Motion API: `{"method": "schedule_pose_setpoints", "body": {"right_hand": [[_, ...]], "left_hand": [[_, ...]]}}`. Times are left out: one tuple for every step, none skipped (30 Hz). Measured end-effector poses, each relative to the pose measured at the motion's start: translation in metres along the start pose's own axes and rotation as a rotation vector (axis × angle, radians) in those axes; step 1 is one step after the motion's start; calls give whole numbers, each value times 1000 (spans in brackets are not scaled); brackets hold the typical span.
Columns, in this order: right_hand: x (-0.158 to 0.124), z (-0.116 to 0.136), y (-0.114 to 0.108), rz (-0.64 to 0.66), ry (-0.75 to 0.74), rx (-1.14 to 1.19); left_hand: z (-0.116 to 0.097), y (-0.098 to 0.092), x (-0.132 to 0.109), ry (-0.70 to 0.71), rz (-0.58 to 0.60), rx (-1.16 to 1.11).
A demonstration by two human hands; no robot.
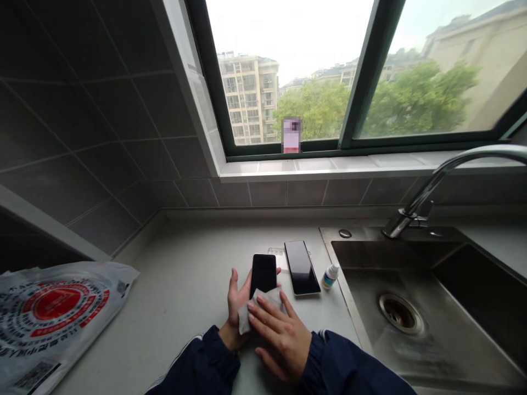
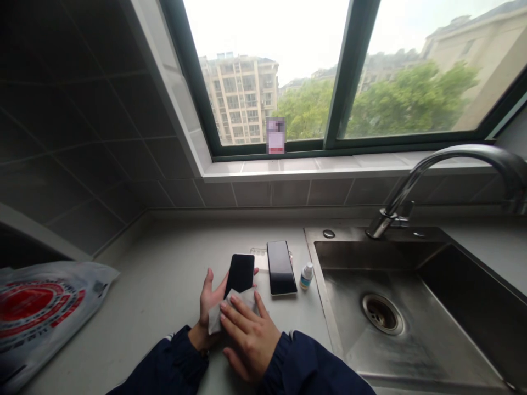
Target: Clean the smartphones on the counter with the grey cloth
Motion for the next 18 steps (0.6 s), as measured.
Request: {"method": "schedule_pose_setpoints", "body": {"right_hand": [[0, 1, 2, 7, 6, -10], [-1, 2, 3, 15, 9, -20], [-1, 3, 4, 19, 13, -30], [-1, 4, 5, 19, 18, -41], [-1, 4, 6, 19, 24, -54], [-2, 4, 6, 19, 32, -69], [-2, 4, 6, 19, 40, -84], [-2, 3, 6, 18, 51, -99], [-2, 2, 6, 18, 59, -111], [-2, 1, 6, 17, 66, -122], [-2, 0, 5, 14, 74, -133], [-1, -1, 4, 8, 83, -142], [-1, -3, 3, 0, 93, -153], [0, -4, 2, -9, 109, -165], [0, -6, 0, -21, 129, -178], [1, -8, -1, -35, 152, -191], [1, -10, -3, -50, 175, -202], [2, -12, -5, -67, 194, -213]], "left_hand": [[0, 1, -1, -3, 2, 1], [1, 2, -1, -5, 6, 4], [1, 3, -2, -8, 12, 12], [2, 4, -2, -9, 17, 20], [3, 5, -3, -9, 20, 30], [3, 6, -3, -15, 22, 39], [4, 7, -3, -23, 24, 49], [5, 7, -3, -31, 25, 58], [6, 7, -3, -39, 27, 67], [7, 7, -2, -44, 28, 76], [8, 6, -2, -46, 28, 86], [9, 4, -2, -42, 26, 97], [11, 2, -1, -36, 20, 111], [12, -1, -1, -27, 9, 131], [13, -4, 0, -13, -4, 162], [14, -8, 1, 5, -16, 204], [15, -12, 1, 29, -27, 259], [16, -15, 1, 54, -30, 328]]}}
Point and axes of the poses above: each hand's wrist, its own x-axis towards the middle knuckle, its own y-axis out of the palm, z = x × y, the point moved 1 cm from there along x, towards the middle knuckle, and after that the axes turned 2 degrees about -z, right-handed, at the moved point
